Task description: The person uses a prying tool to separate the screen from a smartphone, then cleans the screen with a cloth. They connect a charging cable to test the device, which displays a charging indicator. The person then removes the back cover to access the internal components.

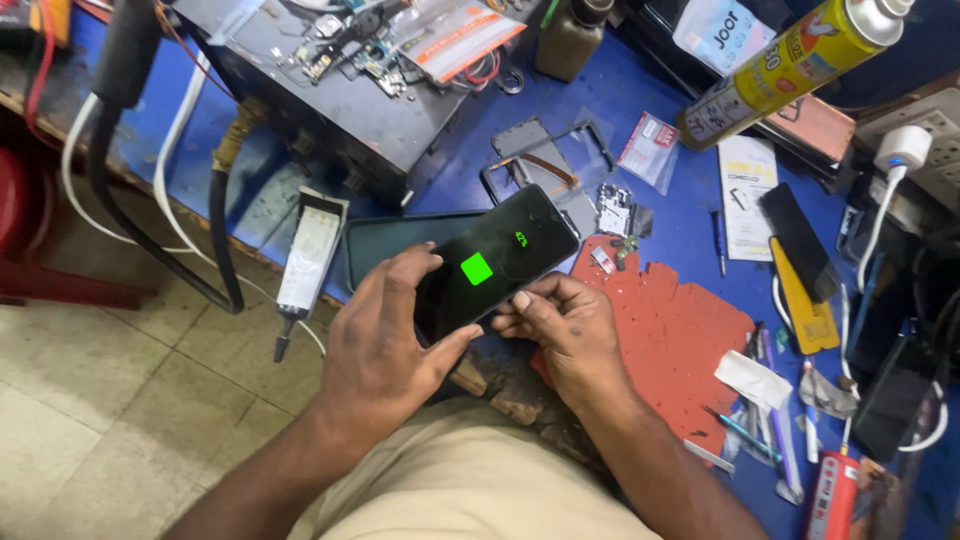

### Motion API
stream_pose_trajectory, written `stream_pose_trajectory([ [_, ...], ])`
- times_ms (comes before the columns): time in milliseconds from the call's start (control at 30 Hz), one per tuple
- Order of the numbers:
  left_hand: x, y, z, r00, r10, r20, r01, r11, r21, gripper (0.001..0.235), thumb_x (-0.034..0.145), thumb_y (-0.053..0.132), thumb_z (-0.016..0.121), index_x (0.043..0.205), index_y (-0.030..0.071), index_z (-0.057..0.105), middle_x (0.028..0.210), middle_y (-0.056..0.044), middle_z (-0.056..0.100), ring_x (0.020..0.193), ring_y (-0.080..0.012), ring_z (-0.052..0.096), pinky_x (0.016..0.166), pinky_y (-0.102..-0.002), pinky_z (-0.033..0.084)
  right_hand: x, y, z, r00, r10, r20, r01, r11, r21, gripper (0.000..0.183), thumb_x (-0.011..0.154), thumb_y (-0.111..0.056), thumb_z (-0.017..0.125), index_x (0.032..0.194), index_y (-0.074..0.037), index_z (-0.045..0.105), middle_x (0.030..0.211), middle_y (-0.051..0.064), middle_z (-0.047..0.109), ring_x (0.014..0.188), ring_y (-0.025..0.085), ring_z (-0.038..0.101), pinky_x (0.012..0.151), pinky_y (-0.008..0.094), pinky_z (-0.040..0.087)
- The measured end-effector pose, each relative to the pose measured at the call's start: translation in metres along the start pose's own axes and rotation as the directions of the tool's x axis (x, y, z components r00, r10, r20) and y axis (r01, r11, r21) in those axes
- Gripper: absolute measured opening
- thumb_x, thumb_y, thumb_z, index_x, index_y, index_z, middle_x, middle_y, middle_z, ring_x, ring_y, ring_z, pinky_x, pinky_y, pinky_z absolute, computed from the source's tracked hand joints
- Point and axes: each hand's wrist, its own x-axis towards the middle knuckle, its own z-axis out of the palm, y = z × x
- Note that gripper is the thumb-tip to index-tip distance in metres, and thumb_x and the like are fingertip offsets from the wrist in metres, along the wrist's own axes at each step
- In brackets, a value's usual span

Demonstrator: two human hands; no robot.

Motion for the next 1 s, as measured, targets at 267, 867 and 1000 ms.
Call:
stream_pose_trajectory([
  [267, 0.0002, 0.0004, 0.0003, 1.0, 0.024, 0.007, -0.024, 1.0, 0.004, 0.077, 0.072, 0.021, 0.091, 0.13, 0.004, 0.044, 0.128, -0.026, 0.062, 0.117, -0.0443, 0.063, 0.096, -0.048, 0.054, -0.0032, -0.0001, -0.0035, 1.0, -0.016, 0.011, 0.016, 1.0, 0.024, 0.01, 0.096, -0.008, 0.069, 0.095, 0.003, 0.066, 0.091, 0.016, 0.075, 0.08, 0.022, 0.076, 0.074, 0.035, 0.064],
  [867, 0.0018, 0.0033, 0.001, 1.0, 0.018, 0.0, -0.018, 1.0, 0.005, 0.075, 0.071, 0.021, 0.092, 0.128, 0.004, 0.045, 0.126, -0.023, 0.064, 0.116, -0.0426, 0.064, 0.095, -0.048, 0.054, -0.0024, 0.0019, -0.0063, 1.0, -0.005, 0.006, 0.005, 1.0, 0.013, 0.011, 0.095, -0.008, 0.07, 0.095, 0.003, 0.066, 0.09, 0.015, 0.076, 0.079, 0.022, 0.076, 0.073, 0.035, 0.064],
  [1000, 0.0044, 0.0068, 0.0008, 1.0, 0.009, -0.009, -0.009, 0.999, 0.036, 0.076, 0.069, 0.022, 0.092, 0.126, 0.003, 0.047, 0.126, -0.022, 0.064, 0.115, -0.0421, 0.065, 0.094, -0.047, 0.054, -0.0023, 0.003, -0.0022, 1.0, -0.012, 0.012, 0.011, 0.999, 0.038, 0.01, 0.095, -0.007, 0.07, 0.096, 0.003, 0.066, 0.091, 0.015, 0.076, 0.079, 0.021, 0.076, 0.073, 0.034, 0.063],
])
